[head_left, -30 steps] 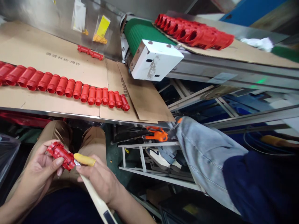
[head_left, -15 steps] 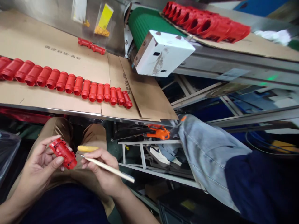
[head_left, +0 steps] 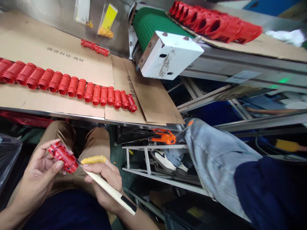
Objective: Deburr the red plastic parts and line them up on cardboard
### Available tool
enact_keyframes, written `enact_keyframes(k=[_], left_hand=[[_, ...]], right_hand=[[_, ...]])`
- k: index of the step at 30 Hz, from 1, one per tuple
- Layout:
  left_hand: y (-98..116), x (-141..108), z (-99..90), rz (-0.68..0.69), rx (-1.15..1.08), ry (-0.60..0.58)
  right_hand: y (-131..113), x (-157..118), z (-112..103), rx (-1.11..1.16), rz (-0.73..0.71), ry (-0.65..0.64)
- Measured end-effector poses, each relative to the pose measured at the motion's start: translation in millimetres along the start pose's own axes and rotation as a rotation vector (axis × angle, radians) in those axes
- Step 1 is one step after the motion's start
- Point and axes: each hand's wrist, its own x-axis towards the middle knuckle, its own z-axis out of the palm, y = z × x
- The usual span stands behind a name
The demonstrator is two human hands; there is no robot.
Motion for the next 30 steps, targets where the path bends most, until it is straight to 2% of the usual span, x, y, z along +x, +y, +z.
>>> enact_keyframes(k=[10, 13, 16, 18, 21, 22, 24, 26, 30], left_hand=[[-10, 0, -11.7, 0.048, 0.067, -0.026], [-12, -2, -12.1, 0.054, 0.078, -0.003], [-9, -1, -8.5, 0.042, 0.079, 0.019], [-4, 0, -3.2, 0.015, 0.051, 0.020], [1, 2, 3.8, -0.053, 0.005, -0.020], [1, 2, 4.7, -0.075, -0.002, -0.037], [0, 2, 4.2, -0.102, -0.008, -0.057], [-3, 0, 2.3, -0.108, -0.013, -0.063], [-4, -7, 2.0, -0.096, 0.032, -0.047]], right_hand=[[0, -5, 4, -0.006, 0.014, 0.027], [3, -8, 6, 0.053, 0.104, 0.027], [8, -11, 6, 0.194, 0.212, -0.039], [11, -11, 4, 0.127, 0.095, -0.108], [12, -8, 0, -0.208, -0.246, -0.194], [12, -7, 0, -0.288, -0.319, -0.209], [11, -7, 0, -0.325, -0.337, -0.190], [11, -7, 2, -0.200, -0.204, -0.128], [15, -4, 12, 0.390, 0.326, 0.029]])
